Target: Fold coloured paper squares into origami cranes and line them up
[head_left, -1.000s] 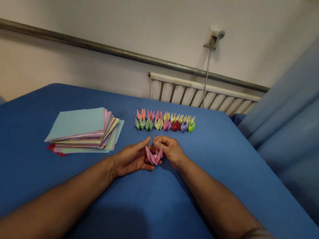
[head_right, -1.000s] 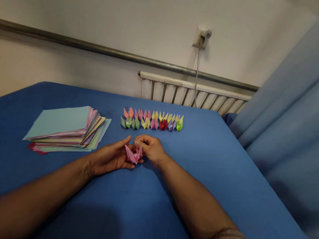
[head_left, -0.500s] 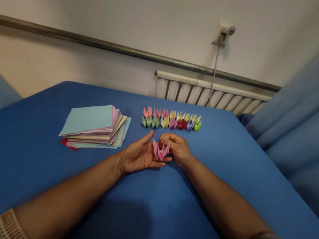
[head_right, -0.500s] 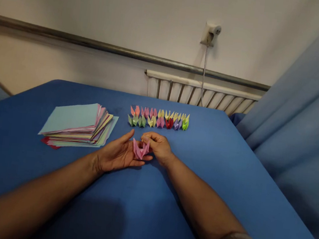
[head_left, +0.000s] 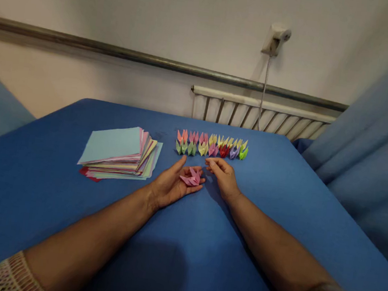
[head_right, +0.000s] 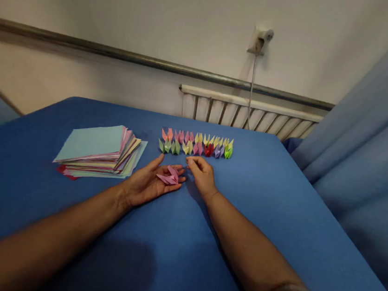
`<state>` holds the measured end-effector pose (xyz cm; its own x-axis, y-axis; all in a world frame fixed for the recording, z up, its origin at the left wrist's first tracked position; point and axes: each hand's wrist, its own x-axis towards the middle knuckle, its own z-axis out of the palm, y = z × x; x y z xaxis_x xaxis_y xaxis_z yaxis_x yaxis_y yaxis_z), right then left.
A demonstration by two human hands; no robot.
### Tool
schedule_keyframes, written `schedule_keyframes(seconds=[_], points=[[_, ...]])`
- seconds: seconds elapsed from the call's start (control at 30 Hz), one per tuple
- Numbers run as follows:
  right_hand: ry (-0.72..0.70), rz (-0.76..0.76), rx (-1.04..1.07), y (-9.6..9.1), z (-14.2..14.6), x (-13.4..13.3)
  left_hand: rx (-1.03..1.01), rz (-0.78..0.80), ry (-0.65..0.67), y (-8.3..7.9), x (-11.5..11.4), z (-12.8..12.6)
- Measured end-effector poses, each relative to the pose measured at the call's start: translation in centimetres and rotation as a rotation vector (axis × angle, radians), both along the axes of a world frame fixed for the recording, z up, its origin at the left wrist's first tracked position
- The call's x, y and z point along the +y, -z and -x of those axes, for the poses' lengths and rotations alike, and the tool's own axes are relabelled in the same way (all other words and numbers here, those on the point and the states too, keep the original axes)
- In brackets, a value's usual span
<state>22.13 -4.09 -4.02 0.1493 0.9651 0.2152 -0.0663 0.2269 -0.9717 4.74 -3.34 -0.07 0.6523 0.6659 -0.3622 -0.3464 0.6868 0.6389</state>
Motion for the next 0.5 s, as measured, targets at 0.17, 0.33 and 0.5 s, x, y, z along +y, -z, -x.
schedule_keyframes(seconds=[0.17,0.33,0.5], points=[[0.071,-0.195,-0.309,0.0,0.4,-0.6,-0.013,-0.031,-0.107,0.1,0.2,0.0],[0.0,-0.246,-0.456,0.0,1.3,-1.3,-0.053,-0.055,-0.128,0.1,0.0,-0.4],[-0.007,-0.122,-0.316,1.1,1.2,-0.5,-0.033,-0.053,-0.138,-0.1,-0.3,-0.4]])
